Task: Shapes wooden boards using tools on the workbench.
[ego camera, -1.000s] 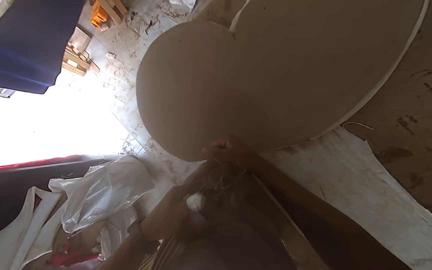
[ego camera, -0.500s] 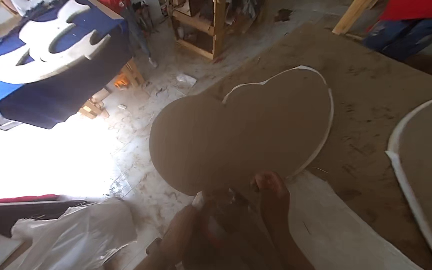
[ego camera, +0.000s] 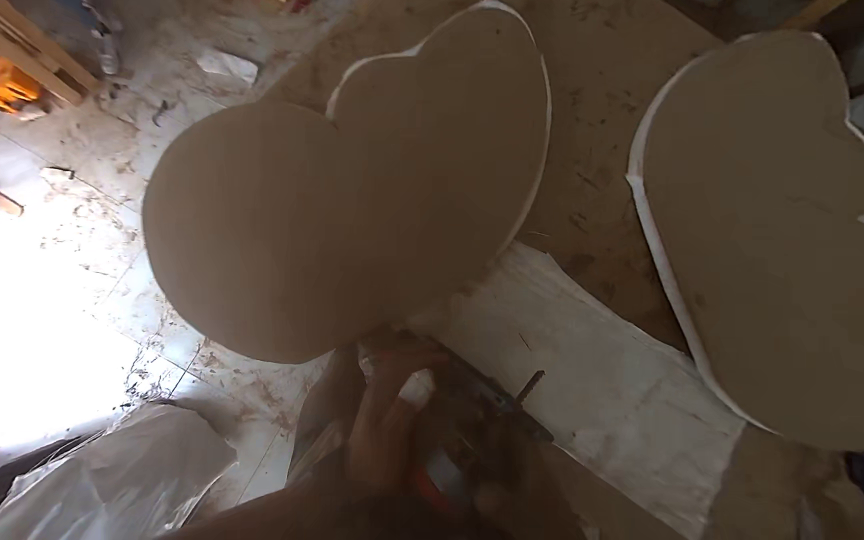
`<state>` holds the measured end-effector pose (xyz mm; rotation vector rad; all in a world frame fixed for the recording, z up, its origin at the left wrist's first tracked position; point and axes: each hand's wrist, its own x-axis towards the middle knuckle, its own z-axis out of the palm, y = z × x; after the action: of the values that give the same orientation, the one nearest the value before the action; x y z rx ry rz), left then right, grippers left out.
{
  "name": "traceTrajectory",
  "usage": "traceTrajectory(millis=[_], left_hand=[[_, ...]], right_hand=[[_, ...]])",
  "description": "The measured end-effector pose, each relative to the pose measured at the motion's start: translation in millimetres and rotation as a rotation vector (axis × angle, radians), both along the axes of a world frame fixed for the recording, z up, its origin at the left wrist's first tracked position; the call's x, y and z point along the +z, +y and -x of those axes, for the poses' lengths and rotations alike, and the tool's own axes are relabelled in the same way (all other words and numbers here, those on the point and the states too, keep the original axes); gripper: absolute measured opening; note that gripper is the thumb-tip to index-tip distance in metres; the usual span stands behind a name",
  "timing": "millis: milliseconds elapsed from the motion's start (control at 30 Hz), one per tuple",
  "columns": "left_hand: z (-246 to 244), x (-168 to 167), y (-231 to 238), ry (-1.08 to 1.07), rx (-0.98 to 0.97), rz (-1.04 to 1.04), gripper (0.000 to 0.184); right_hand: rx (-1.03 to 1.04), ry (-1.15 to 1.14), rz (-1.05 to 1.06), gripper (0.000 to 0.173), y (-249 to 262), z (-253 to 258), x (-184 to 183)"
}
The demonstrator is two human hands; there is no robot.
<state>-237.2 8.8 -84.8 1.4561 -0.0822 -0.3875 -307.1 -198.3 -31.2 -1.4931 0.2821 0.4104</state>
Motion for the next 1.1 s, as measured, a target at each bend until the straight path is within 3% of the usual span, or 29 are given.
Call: traceTrajectory(millis=[200, 267, 400, 467, 533, 633, 867, 1100], left_hand=[[-50.5, -25.7, -20.2, -0.157, -0.18, -0.215, 0.063], [-58.8, -39.2, -24.5, -0.146, -0.253, -0.234, 0.06], [-59.8, -54.6, -18.6, -0.182, -0.363, -0.158, 0.054], [-70.6, -71.1, -15.4, -0.217, -0.429, -0.121, 0.047], [-91.5, -93.4, -14.8, -0.207, -0.557, -0.085, 0.042], [-113.1, -106.6, -25.6, -0.258, -0.73, -0.066, 0.054], [-99.7, -108.5, -41.8, -0.189, -0.531, -0.074, 0.057], [-103.7, -100.5, -47.3, -0.198, -0.589, -0.249, 0.054]], right_hand=[[-0.052, 0.165, -0.057, 0.062, -0.6, 3.2, 9.9], [-0.063, 0.2, 0.0, 0.057, 8.5, 12.4, 13.1], [0.056, 0.274, 0.265, 0.067, 21.6, 17.0, 28.0], [0.074, 0.342, 0.322, 0.063, 28.4, 7.4, 45.3], [0.006, 0.351, 0.268, 0.064, 34.0, 8.0, 50.2], [-0.125, 0.31, 0.167, 0.076, 35.0, 13.6, 49.1], [-0.219, 0.3, 0.22, 0.069, 25.8, 3.6, 49.1], [-0.274, 0.353, 0.248, 0.066, 19.6, -3.8, 53.3]])
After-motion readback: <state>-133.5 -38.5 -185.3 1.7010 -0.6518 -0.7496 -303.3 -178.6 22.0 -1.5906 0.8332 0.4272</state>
